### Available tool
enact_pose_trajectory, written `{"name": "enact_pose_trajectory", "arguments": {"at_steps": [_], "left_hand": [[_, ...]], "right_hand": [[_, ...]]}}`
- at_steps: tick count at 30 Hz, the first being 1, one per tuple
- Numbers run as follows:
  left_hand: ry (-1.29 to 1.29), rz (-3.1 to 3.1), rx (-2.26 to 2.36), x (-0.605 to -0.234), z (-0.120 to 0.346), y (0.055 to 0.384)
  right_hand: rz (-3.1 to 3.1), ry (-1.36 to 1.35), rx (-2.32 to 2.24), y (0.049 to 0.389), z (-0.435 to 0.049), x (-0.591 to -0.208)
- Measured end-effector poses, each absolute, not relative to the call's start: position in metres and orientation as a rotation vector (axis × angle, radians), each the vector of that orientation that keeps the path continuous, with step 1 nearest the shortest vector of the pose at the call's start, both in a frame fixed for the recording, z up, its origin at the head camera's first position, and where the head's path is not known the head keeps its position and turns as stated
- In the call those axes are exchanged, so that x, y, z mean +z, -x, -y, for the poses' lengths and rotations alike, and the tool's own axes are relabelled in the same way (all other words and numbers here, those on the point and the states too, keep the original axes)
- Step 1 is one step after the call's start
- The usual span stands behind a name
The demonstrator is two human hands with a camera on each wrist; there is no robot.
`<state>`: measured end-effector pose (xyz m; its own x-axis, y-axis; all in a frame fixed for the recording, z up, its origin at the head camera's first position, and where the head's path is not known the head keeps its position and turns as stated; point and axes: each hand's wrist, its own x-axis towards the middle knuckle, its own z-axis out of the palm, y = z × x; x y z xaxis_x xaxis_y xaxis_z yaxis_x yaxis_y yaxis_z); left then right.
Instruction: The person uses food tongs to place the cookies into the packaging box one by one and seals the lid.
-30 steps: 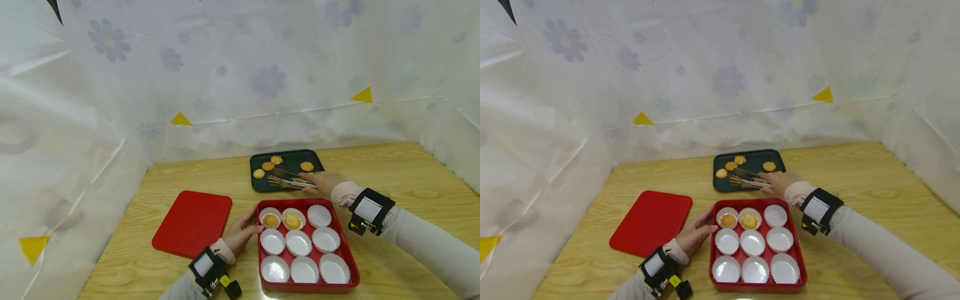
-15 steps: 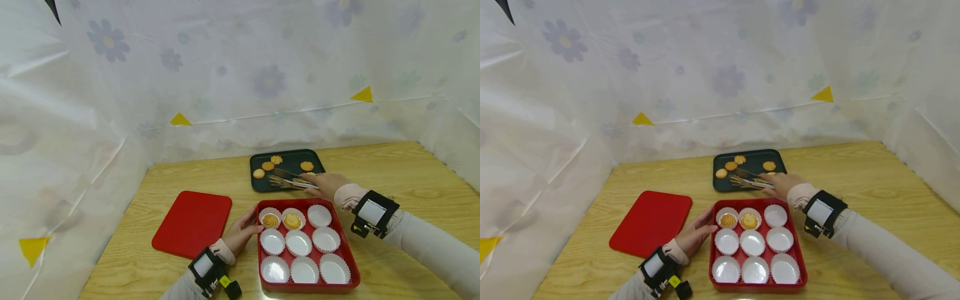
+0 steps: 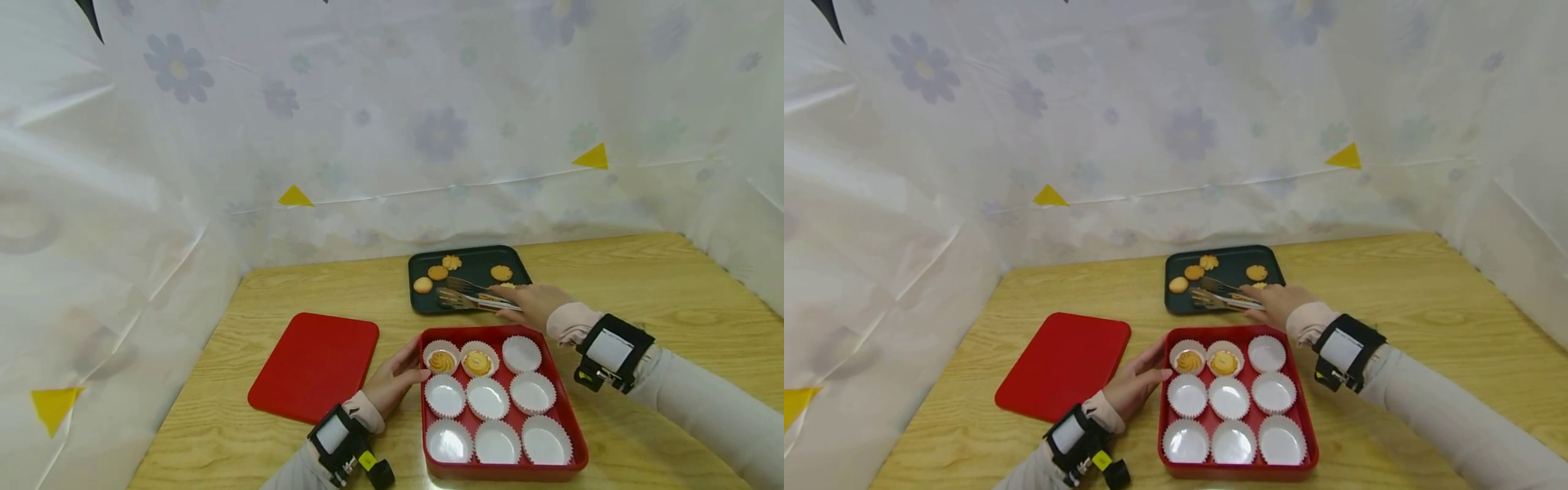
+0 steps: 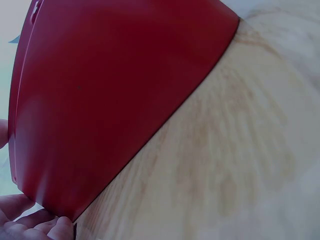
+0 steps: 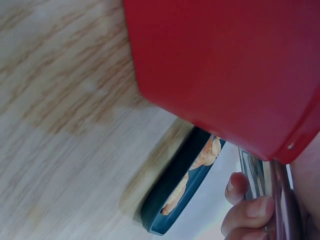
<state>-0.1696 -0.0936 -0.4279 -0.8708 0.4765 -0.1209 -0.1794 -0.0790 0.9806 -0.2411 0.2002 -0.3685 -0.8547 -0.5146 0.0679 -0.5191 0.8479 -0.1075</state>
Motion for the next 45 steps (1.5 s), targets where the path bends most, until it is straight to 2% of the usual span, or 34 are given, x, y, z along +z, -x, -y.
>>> {"name": "enact_pose_trajectory", "arguments": {"at_steps": [20,28,45], "left_hand": [[-0.313,-1.762,1.994,-0.431,0.093,0.169],[-0.290,-1.759,1.990,-0.431,0.092,0.170],[-0.329,-1.747,2.026,-0.431,0.093,0.169]], "right_hand": [[2.950,-0.779,0.192,0.222,-0.218,-0.349],[2.914,-0.783,0.181,0.198,-0.234,-0.332],[2.815,-0.808,0.115,0.141,-0.267,-0.320]]}}
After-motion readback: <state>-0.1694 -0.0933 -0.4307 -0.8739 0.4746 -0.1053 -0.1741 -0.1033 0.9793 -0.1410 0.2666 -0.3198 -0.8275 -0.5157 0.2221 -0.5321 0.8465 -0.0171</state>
